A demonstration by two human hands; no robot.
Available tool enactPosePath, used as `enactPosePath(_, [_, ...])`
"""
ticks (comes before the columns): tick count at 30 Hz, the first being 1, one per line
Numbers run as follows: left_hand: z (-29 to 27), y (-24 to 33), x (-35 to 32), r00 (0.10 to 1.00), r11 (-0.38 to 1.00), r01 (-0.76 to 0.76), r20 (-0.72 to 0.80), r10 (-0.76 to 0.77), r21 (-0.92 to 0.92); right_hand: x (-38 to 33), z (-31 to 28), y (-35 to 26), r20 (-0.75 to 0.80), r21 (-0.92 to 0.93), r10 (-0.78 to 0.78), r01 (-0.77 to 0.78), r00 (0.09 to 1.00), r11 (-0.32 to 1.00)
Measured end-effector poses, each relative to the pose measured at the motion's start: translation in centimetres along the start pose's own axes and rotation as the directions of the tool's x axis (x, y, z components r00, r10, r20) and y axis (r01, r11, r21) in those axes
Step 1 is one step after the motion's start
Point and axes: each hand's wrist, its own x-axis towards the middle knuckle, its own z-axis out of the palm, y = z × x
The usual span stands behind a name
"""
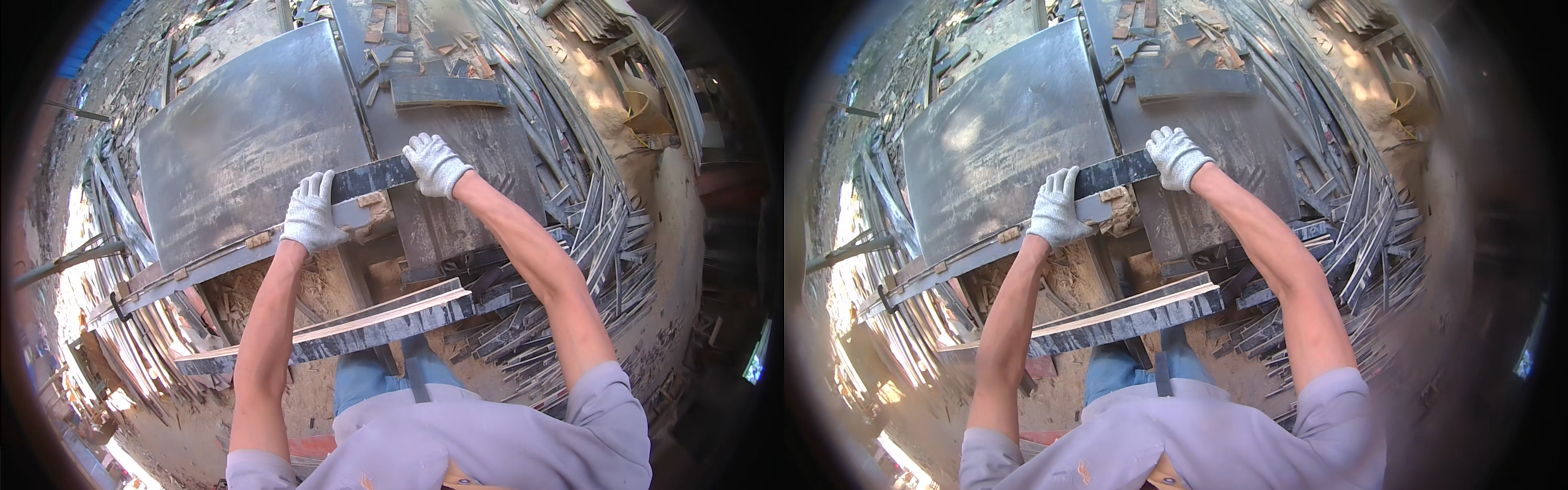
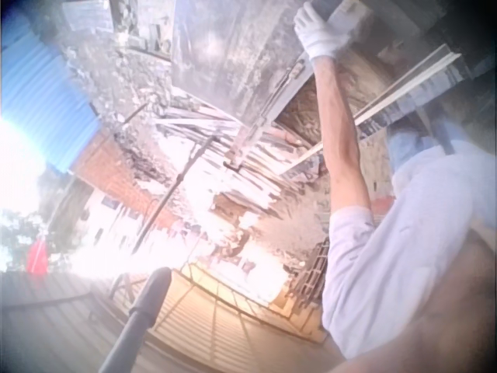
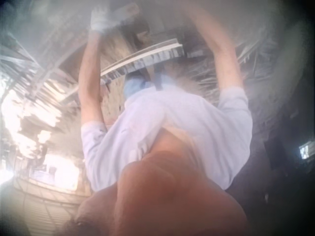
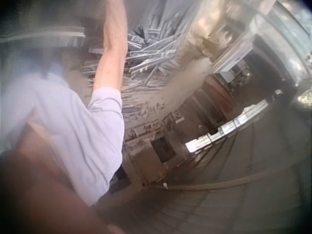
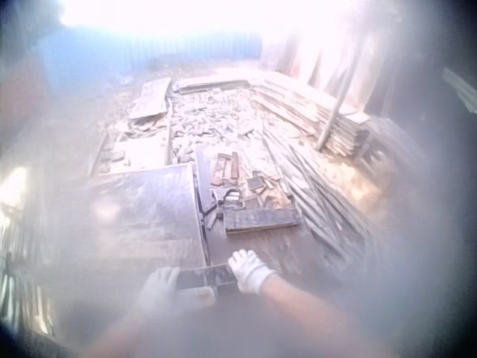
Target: The person repeatedly picks up thin wooden planks from a pile, aligns them on a workbench, and stacks them. The person also moves around the workshop to gather more planks and places them in a designated area.
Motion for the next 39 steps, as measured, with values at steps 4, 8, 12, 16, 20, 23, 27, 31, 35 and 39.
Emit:
enactPosePath(4, [-2.3, -2.7, 4.5, 1.0, 0.999, -0.013, 0.006, 0.013, 0.035, 5.4, -0.6, 2.4, 0.063, -0.016, 0.043, -0.042, 0.997, 0.999])
enactPosePath(8, [-2.8, -4.4, 7.2, 1.0, 0.999, -0.012, -0.001, 0.012, 0.043, 8.0, -1.2, 3.8, 0.055, -0.01, 0.095, -0.095, 0.994, 0.995])
enactPosePath(12, [-3.1, -5.3, 9.8, 1.0, 1.0, 0.0, -0.011, 0.0, 0.027, 8.1, -3.5, 4.3, 0.084, 0.101, 0.269, -0.277, 0.959, 0.956])
enactPosePath(16, [-3.4, -6.6, 10.6, 0.999, 1.0, 0.02, -0.029, -0.02, 0.008, 1.3, -3.7, 3.5, 0.319, 0.771, 0.451, -0.505, 0.834, 0.388])
enactPosePath(20, [-2.9, -5.3, 9.2, 0.998, 0.998, 0.058, -0.03, -0.058, 0.012, -8.8, -5.0, 2.1, 0.386, 0.858, 0.211, -0.265, 0.898, -0.441])
enactPosePath(23, [-2.1, -3.3, 6.9, 0.998, 0.998, 0.058, -0.019, -0.057, 0.036, -12.9, -3.9, 1.3, 0.387, 0.786, 0.158, -0.235, 0.909, -0.572])
enactPosePath(27, [-0.8, -1.2, 4.0, 0.999, 1.0, 0.021, -0.032, -0.021, 0.005, -16.7, -5.0, 0.0, 0.399, 0.783, 0.19, -0.225, 0.897, -0.58])
enactPosePath(31, [0.2, 2.1, -0.2, 0.998, 0.999, -0.026, -0.057, 0.023, -0.041, -18.2, -5.0, 1.1, 0.616, 0.785, 0.36, -0.579, 0.7, -0.218])
enactPosePath(35, [0.9, 3.8, -5.1, 1.0, 0.997, 0.013, -0.021, -0.015, -0.073, -6.5, -19.8, 8.6, -0.113, 0.897, 0.457, 0.289, 0.882, -0.336])
enactPosePath(39, [3.0, 6.2, -9.7, 1.0, 0.996, 0.003, 0.013, -0.002, -0.091, -2.4, -20.1, 12.9, -0.104, 0.6, 0.555, -0.393, 0.825, 0.697])
